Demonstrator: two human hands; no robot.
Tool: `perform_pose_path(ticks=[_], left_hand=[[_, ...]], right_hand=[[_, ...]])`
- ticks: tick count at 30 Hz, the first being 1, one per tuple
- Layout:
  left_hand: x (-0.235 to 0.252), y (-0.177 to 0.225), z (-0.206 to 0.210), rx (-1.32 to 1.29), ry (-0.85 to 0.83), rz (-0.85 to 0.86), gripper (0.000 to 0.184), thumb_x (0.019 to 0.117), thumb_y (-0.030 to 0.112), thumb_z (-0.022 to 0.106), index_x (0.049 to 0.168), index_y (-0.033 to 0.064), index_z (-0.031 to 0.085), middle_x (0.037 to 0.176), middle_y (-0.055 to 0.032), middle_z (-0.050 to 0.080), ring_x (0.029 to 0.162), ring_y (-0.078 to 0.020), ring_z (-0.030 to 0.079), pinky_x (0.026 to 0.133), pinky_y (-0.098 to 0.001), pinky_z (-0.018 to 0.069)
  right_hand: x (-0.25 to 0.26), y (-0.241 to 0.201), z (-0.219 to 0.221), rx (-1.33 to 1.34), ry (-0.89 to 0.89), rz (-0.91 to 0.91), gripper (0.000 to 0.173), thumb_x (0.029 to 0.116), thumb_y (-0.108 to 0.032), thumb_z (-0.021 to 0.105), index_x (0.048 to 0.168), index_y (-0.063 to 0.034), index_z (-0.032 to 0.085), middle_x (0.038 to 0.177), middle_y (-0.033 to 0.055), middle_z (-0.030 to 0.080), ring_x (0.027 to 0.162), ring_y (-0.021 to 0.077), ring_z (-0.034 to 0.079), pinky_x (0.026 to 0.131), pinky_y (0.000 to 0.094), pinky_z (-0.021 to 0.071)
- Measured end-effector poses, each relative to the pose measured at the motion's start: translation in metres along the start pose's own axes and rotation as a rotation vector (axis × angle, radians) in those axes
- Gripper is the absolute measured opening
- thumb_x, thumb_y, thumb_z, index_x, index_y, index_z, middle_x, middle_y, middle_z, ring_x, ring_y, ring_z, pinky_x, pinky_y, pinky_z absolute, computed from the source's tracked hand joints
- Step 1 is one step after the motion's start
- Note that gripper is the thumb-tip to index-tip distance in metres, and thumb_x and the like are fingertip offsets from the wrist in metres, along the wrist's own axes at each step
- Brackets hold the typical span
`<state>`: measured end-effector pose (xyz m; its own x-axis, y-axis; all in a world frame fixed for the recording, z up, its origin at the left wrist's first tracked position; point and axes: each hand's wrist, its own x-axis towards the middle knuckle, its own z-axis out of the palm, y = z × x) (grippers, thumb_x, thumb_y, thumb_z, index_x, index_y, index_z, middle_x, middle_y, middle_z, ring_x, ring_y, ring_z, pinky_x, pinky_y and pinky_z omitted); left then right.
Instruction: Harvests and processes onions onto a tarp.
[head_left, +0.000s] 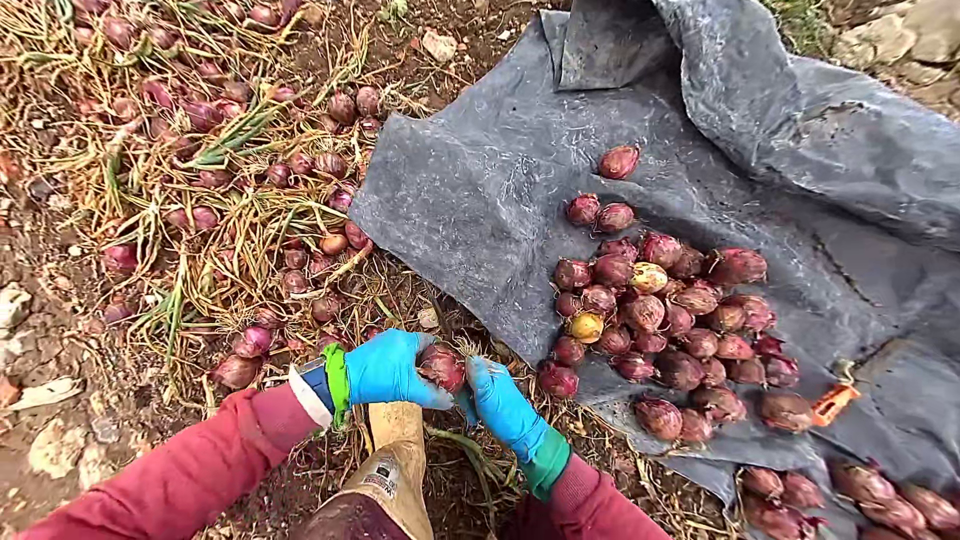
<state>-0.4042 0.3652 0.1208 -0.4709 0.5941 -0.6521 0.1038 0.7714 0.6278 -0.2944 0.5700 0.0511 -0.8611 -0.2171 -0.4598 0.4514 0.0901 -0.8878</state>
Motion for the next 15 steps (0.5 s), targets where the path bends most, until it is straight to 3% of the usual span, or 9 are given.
perform_pose_path(ticks=[2,4,6,7,9,10,13,15], left_hand=[[0.009,-0.004,-0.009,0.39,0.065,-0.189,0.07,0.0672,0.067,0.081,0.124,0.0289,0.067,0.096,0.0002,0.075,0.087,-0.0216,0.072,0.075,-0.0546,0.0585],[0.019,-0.031,-0.013,0.378,0.216,-0.327,0.074,0.0683,0.07,0.081,0.128,0.029,0.066,0.098,-0.0041,0.076,0.09,-0.0287,0.073,0.077,-0.0621,0.0574],[0.016,-0.052,-0.016,0.071,0.41,-0.299,0.077,0.068,0.063,0.087,0.131,0.0253,0.065,0.101,-0.0038,0.076,0.093,-0.0238,0.074,0.082,-0.0583,0.0602],[0.008,-0.051,-0.01,-0.079,0.444,-0.245,0.077,0.0669,0.056,0.09,0.133,0.0278,0.064,0.104,0.0003,0.077,0.095,-0.0173,0.075,0.084,-0.0524,0.0628],[0.0,-0.031,0.004,-0.273,0.373,-0.137,0.076,0.0708,0.04,0.094,0.138,0.0291,0.061,0.108,0.0031,0.076,0.094,-0.012,0.074,0.086,-0.0439,0.0644],[0.002,-0.021,0.013,-0.312,0.316,-0.113,0.07,0.0765,0.032,0.092,0.14,0.0284,0.062,0.105,0.0009,0.075,0.085,-0.0136,0.073,0.08,-0.0423,0.0642],[0.008,-0.004,0.03,-0.15,0.159,-0.136,0.031,0.0974,0.042,0.07,0.116,0.0184,0.072,0.091,-0.0017,0.074,0.077,-0.0165,0.071,0.08,-0.0452,0.0604],[0.006,0.006,0.029,-0.144,0.189,-0.096,0.036,0.1019,0.049,0.061,0.108,0.0165,0.074,0.084,-0.0015,0.073,0.075,-0.0152,0.07,0.079,-0.0443,0.0593]], right_hand=[[0.006,0.002,-0.003,-0.005,-0.051,0.107,0.082,0.0982,-0.076,0.023,0.086,-0.01,0.07,0.057,0.0042,0.055,0.044,0.0155,0.051,0.043,0.0337,0.0468],[0.003,0.002,-0.004,0.095,-0.026,0.093,0.088,0.0955,-0.081,0.021,0.09,-0.0084,0.071,0.056,0.0053,0.056,0.041,0.0162,0.052,0.04,0.0331,0.048],[0.004,0.007,0.001,0.223,0.074,0.073,0.094,0.0934,-0.084,0.018,0.095,-0.0062,0.071,0.057,0.0066,0.057,0.042,0.0173,0.053,0.041,0.0337,0.0506],[0.004,0.014,0.005,0.274,0.11,0.097,0.096,0.0935,-0.083,0.016,0.099,-0.0055,0.071,0.058,0.0079,0.058,0.043,0.0187,0.054,0.042,0.0351,0.0516],[0.008,0.022,0.006,0.336,0.101,0.122,0.098,0.0895,-0.088,0.017,0.103,-0.0055,0.069,0.06,0.0084,0.059,0.044,0.0198,0.055,0.043,0.035,0.0526],[0.009,0.02,0.005,0.351,0.088,0.111,0.098,0.0866,-0.09,0.02,0.1,-0.0054,0.067,0.061,0.0082,0.059,0.045,0.0198,0.056,0.043,0.0348,0.0528],[0.006,0.005,-0.002,0.33,0.141,0.024,0.096,0.0807,-0.095,0.025,0.088,-0.0067,0.062,0.06,0.0075,0.06,0.044,0.0197,0.058,0.042,0.0347,0.054],[0.002,0.0,-0.015,0.281,0.185,-0.023,0.095,0.0822,-0.094,0.022,0.087,-0.0068,0.06,0.061,0.0072,0.061,0.044,0.0199,0.058,0.041,0.0349,0.0536]])
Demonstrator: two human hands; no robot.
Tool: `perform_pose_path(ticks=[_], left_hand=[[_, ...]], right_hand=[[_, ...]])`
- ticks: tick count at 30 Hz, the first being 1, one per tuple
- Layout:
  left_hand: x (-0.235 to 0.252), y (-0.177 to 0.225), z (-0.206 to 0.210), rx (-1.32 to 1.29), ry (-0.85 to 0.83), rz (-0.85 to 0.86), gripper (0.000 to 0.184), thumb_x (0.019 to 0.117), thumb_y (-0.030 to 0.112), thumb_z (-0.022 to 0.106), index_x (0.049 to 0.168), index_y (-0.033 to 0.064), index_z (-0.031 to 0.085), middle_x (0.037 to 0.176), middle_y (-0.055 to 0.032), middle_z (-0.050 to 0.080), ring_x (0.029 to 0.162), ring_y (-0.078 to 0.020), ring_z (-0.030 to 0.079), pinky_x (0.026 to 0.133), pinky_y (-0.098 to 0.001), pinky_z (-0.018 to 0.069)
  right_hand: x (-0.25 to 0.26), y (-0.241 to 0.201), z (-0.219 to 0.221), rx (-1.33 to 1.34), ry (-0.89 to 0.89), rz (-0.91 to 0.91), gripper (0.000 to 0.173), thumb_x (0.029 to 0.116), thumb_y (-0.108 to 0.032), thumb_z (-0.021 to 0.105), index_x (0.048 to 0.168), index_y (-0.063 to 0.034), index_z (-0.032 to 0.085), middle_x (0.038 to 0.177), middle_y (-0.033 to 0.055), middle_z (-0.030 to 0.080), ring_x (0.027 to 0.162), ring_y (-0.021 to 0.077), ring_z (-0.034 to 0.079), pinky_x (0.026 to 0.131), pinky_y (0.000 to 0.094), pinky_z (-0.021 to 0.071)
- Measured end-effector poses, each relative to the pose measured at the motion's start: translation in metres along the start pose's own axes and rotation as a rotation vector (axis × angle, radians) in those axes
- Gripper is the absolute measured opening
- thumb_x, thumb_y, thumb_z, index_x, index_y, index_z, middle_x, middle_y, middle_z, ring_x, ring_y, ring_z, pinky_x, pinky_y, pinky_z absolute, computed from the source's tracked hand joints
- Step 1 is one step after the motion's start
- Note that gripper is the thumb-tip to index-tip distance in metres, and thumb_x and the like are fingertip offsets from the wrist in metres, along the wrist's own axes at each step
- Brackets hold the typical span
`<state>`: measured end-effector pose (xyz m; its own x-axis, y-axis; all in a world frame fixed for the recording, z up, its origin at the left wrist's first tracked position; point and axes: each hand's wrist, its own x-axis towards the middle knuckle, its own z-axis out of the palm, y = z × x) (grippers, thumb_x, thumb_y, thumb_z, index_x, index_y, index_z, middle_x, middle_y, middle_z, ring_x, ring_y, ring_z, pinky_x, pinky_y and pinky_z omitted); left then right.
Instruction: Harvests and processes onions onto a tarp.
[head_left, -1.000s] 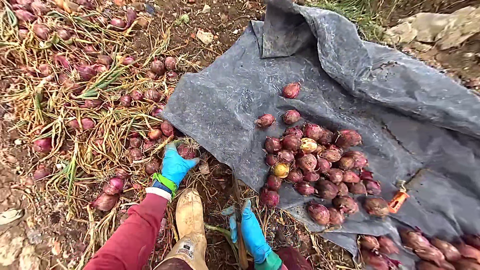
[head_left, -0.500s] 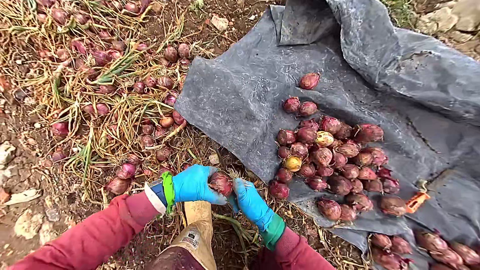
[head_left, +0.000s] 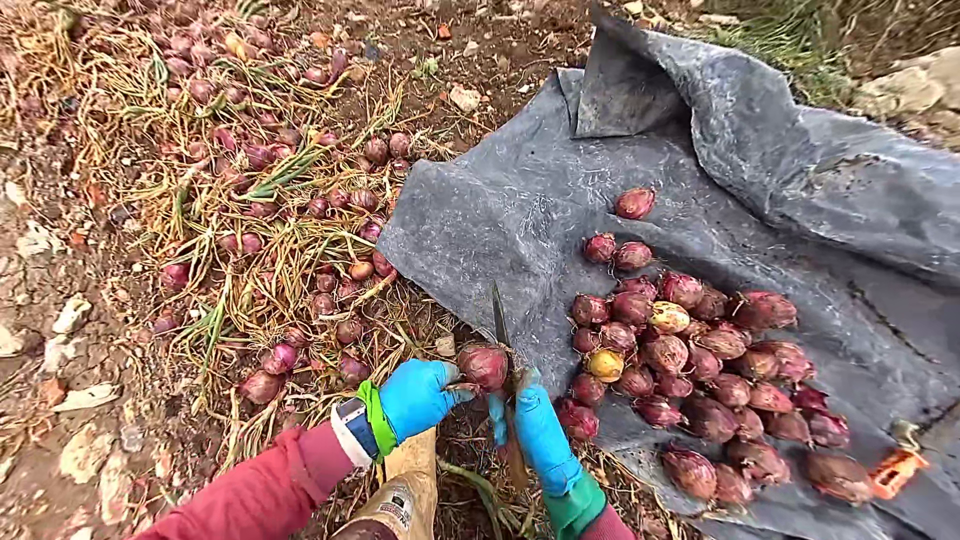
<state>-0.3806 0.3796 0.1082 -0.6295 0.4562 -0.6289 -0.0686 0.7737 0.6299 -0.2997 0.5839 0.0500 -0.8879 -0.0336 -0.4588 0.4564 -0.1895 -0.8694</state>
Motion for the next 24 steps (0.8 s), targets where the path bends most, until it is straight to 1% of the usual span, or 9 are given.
perform_pose_path(ticks=[2,4,7,10,13,16,20,22,24], left_hand=[[-0.003,0.015,-0.005,-0.022,0.069,0.09,0.034,0.1048,0.044,0.055,0.11,0.0159,0.074,0.085,-0.0012,0.074,0.076,-0.0141,0.071,0.078,-0.0425,0.0611],[-0.004,0.043,-0.012,0.201,0.01,0.114,0.031,0.1044,0.036,0.052,0.113,0.0128,0.071,0.098,-0.0077,0.073,0.095,-0.0243,0.071,0.087,-0.0527,0.0569],[0.0,0.081,-0.009,0.537,-0.21,0.124,0.034,0.1016,0.038,0.054,0.105,0.0074,0.068,0.102,-0.0168,0.072,0.099,-0.0394,0.069,0.08,-0.0671,0.0528],[0.019,0.083,-0.018,0.512,-0.109,0.069,0.035,0.1034,0.041,0.052,0.11,0.0108,0.069,0.107,-0.014,0.072,0.102,-0.0363,0.07,0.082,-0.0643,0.0531],[0.066,0.021,-0.054,0.314,0.378,-0.201,0.039,0.1017,0.047,0.054,0.121,0.0188,0.074,0.115,-0.0088,0.075,0.108,-0.0311,0.072,0.09,-0.0616,0.0556],[0.113,-0.037,-0.088,0.196,0.733,-0.338,0.049,0.0939,0.047,0.071,0.123,0.0081,0.068,0.118,-0.0213,0.07,0.112,-0.0411,0.068,0.092,-0.0645,0.0548],[0.185,-0.097,-0.095,-0.16,0.888,-0.564,0.065,0.0787,0.03,0.087,0.13,-0.0008,0.062,0.126,-0.0244,0.066,0.118,-0.0399,0.065,0.1,-0.0596,0.0544],[0.168,-0.1,-0.075,-0.353,0.876,-0.602,0.064,0.0801,0.021,0.083,0.134,0.0002,0.056,0.12,-0.0256,0.068,0.112,-0.0426,0.067,0.094,-0.0642,0.0546],[0.143,-0.118,-0.05,-0.364,0.818,-0.594,0.073,0.079,0.029,0.086,0.139,0.0029,0.052,0.118,-0.0253,0.069,0.11,-0.0443,0.067,0.091,-0.0667,0.0543]], right_hand=[[0.0,0.0,-0.014,-0.022,-0.052,0.012,0.096,0.0832,-0.093,0.024,0.092,-0.0058,0.063,0.06,0.0063,0.06,0.043,0.0193,0.057,0.04,0.035,0.0527],[-0.002,0.001,-0.028,-0.136,-0.233,0.05,0.1,0.079,-0.096,0.031,0.105,-0.0065,0.067,0.064,0.0058,0.061,0.045,0.019,0.057,0.042,0.0351,0.0524],[-0.002,-0.007,-0.029,-0.3,-0.268,0.008,0.089,0.0812,-0.095,0.03,0.084,-0.0128,0.065,0.059,0.0027,0.062,0.043,0.0168,0.057,0.04,0.0348,0.0513],[0.002,-0.01,-0.037,-0.178,-0.081,-0.089,0.091,0.0863,-0.091,0.02,0.087,-0.0111,0.064,0.057,0.0037,0.059,0.04,0.0175,0.055,0.037,0.0357,0.0502],[0.017,-0.019,-0.056,0.154,0.227,-0.136,0.092,0.0897,-0.086,0.009,0.088,-0.0094,0.06,0.053,0.0046,0.053,0.037,0.0194,0.051,0.035,0.0374,0.0495],[0.015,-0.01,-0.061,0.189,0.294,-0.059,0.09,0.0943,-0.079,0.004,0.09,-0.008,0.058,0.054,0.0065,0.056,0.037,0.0205,0.054,0.035,0.0378,0.0513],[0.0,0.024,-0.033,0.141,0.166,0.067,0.097,0.0984,-0.074,0.005,0.114,-0.0007,0.066,0.058,0.0095,0.06,0.04,0.0211,0.056,0.037,0.0384,0.0525],[-0.012,0.04,-0.022,0.136,0.171,0.143,0.096,0.101,-0.068,0.0,0.113,-0.0001,0.068,0.058,0.0105,0.06,0.04,0.021,0.056,0.037,0.0385,0.053],[-0.021,0.05,-0.017,0.138,0.169,0.185,0.097,0.1018,-0.065,-0.003,0.112,0.0004,0.068,0.058,0.011,0.062,0.042,0.0214,0.057,0.039,0.0391,0.0535]])
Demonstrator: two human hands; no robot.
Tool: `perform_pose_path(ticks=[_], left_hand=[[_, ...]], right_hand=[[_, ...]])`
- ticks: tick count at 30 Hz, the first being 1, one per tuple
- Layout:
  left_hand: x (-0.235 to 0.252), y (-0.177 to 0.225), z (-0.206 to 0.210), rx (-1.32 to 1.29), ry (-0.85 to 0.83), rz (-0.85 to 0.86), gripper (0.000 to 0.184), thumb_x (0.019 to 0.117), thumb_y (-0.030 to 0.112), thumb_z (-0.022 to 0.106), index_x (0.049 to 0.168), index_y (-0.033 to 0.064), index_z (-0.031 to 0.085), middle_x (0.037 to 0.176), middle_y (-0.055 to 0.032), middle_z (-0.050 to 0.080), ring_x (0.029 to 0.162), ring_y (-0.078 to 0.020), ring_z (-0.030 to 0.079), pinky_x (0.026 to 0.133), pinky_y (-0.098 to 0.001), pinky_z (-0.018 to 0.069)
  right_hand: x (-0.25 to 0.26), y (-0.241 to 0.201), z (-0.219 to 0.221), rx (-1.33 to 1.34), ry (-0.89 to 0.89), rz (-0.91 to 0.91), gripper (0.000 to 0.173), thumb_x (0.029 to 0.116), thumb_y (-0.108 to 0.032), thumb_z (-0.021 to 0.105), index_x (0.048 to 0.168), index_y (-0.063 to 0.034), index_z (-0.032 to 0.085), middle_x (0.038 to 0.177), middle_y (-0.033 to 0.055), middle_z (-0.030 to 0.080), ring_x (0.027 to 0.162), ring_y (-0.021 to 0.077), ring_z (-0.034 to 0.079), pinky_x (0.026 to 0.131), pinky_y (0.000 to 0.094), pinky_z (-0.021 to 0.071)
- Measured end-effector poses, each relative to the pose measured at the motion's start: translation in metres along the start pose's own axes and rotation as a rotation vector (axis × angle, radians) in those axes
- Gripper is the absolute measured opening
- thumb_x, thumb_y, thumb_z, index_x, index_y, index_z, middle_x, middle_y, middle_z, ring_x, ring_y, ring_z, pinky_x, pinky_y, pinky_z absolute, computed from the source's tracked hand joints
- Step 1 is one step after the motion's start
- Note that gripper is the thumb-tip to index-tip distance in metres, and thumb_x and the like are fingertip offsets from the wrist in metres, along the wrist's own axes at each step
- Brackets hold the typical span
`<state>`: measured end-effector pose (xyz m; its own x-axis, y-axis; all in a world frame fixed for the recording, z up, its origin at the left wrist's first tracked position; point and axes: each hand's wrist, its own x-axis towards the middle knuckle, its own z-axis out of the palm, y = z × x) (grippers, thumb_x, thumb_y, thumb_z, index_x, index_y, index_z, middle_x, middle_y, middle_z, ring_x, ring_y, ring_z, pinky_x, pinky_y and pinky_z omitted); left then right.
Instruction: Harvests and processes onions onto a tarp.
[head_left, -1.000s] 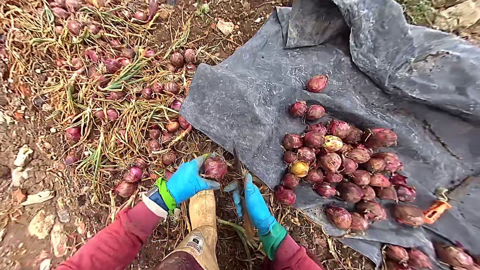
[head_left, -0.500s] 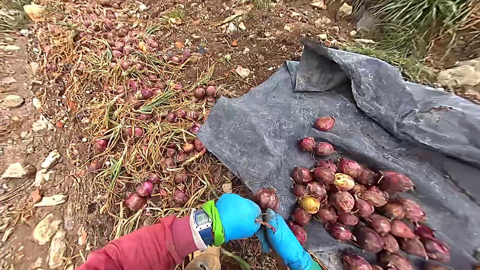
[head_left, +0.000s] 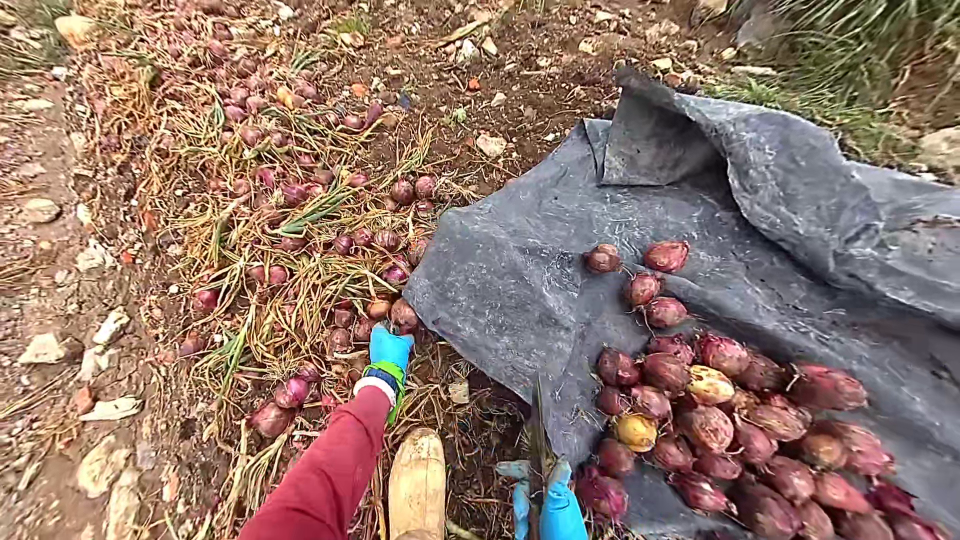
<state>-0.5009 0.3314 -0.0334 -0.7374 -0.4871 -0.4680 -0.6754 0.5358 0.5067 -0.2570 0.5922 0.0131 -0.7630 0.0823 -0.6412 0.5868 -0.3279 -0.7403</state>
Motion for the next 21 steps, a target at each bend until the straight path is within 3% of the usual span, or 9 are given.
perform_pose_path(ticks=[3,6,9,10,12,14,16,18,21], left_hand=[[-0.005,-0.052,-0.009,0.294,-0.163,0.019,0.073,0.0788,0.046,0.086,0.134,0.005,0.062,0.121,-0.0211,0.071,0.116,-0.0384,0.067,0.102,-0.061,0.0526],[-0.037,-0.052,-0.037,0.354,-0.294,0.155,0.056,0.0838,0.055,0.081,0.117,0.0103,0.074,0.109,-0.0153,0.075,0.107,-0.0329,0.071,0.098,-0.0588,0.0545],[-0.077,-0.033,-0.067,0.291,-0.375,0.372,0.053,0.0774,0.055,0.086,0.111,0.016,0.075,0.1,-0.0068,0.076,0.098,-0.0233,0.073,0.093,-0.0536,0.0585],[-0.092,-0.023,-0.078,0.28,-0.427,0.447,0.054,0.0754,0.057,0.087,0.11,0.0168,0.075,0.099,-0.0042,0.076,0.097,-0.0199,0.073,0.091,-0.0506,0.0592],[-0.119,-0.008,-0.091,0.296,-0.559,0.577,0.053,0.0757,0.061,0.084,0.106,0.0184,0.074,0.096,0.0004,0.075,0.094,-0.0136,0.072,0.089,-0.0441,0.0601],[-0.137,-0.001,-0.098,0.308,-0.772,0.666,0.052,0.0851,0.059,0.076,0.111,0.0142,0.074,0.101,-0.0026,0.076,0.098,-0.0138,0.072,0.093,-0.043,0.0585],[-0.144,0.002,-0.103,0.318,-0.98,0.705,0.052,0.0937,0.058,0.067,0.106,0.0072,0.073,0.098,-0.0085,0.073,0.095,-0.0174,0.07,0.089,-0.0449,0.0564],[-0.138,0.006,-0.108,0.388,-1.089,0.689,0.053,0.0979,0.055,0.063,0.105,0.0034,0.071,0.096,-0.0122,0.071,0.093,-0.0215,0.069,0.087,-0.0479,0.0552],[-0.118,0.013,-0.116,0.606,-0.898,0.669,0.052,0.0876,0.059,0.075,0.106,0.0103,0.075,0.095,-0.0101,0.074,0.093,-0.0253,0.071,0.087,-0.0534,0.0569]], right_hand=[[-0.013,0.014,-0.001,0.004,-0.011,0.017,0.094,0.1037,-0.059,-0.005,0.112,0.0008,0.067,0.059,0.0105,0.062,0.044,0.0214,0.057,0.041,0.0394,0.0532],[-0.021,0.026,0.001,0.016,-0.038,0.112,0.1,0.1007,-0.065,-0.007,0.114,0.0002,0.068,0.059,0.0121,0.061,0.044,0.0218,0.057,0.04,0.0386,0.0521],[-0.015,0.031,0.012,-0.018,-0.19,0.202,0.105,0.0962,-0.074,-0.006,0.114,-0.0031,0.069,0.058,0.0115,0.058,0.043,0.021,0.054,0.041,0.0382,0.0508],[-0.011,0.03,0.017,-0.025,-0.267,0.166,0.102,0.0967,-0.075,0.0,0.115,-0.003,0.069,0.059,0.0104,0.058,0.043,0.0202,0.054,0.041,0.0373,0.0513],[-0.002,0.018,0.027,0.006,-0.387,0.014,0.095,0.0924,-0.084,0.025,0.114,-0.0029,0.069,0.06,0.0073,0.058,0.043,0.0179,0.054,0.04,0.035,0.0521],[0.006,-0.004,0.038,0.039,-0.376,-0.149,0.089,0.0821,-0.089,0.045,0.102,-0.0051,0.068,0.059,0.0055,0.058,0.042,0.0179,0.055,0.04,0.0354,0.0527],[0.011,-0.025,0.044,-0.058,-0.286,-0.264,0.089,0.078,-0.094,0.041,0.094,-0.0083,0.063,0.061,0.0047,0.061,0.044,0.0181,0.058,0.041,0.0359,0.0534],[0.017,-0.04,0.047,-0.247,-0.235,-0.279,0.096,0.0801,-0.095,0.03,0.096,-0.0065,0.063,0.064,0.0044,0.063,0.046,0.0176,0.059,0.042,0.0366,0.0544],[0.03,-0.037,0.045,-0.442,-0.325,-0.12,0.089,0.0911,-0.086,0.018,0.085,-0.0111,0.065,0.057,0.0036,0.057,0.044,0.0182,0.054,0.041,0.0373,0.049]])
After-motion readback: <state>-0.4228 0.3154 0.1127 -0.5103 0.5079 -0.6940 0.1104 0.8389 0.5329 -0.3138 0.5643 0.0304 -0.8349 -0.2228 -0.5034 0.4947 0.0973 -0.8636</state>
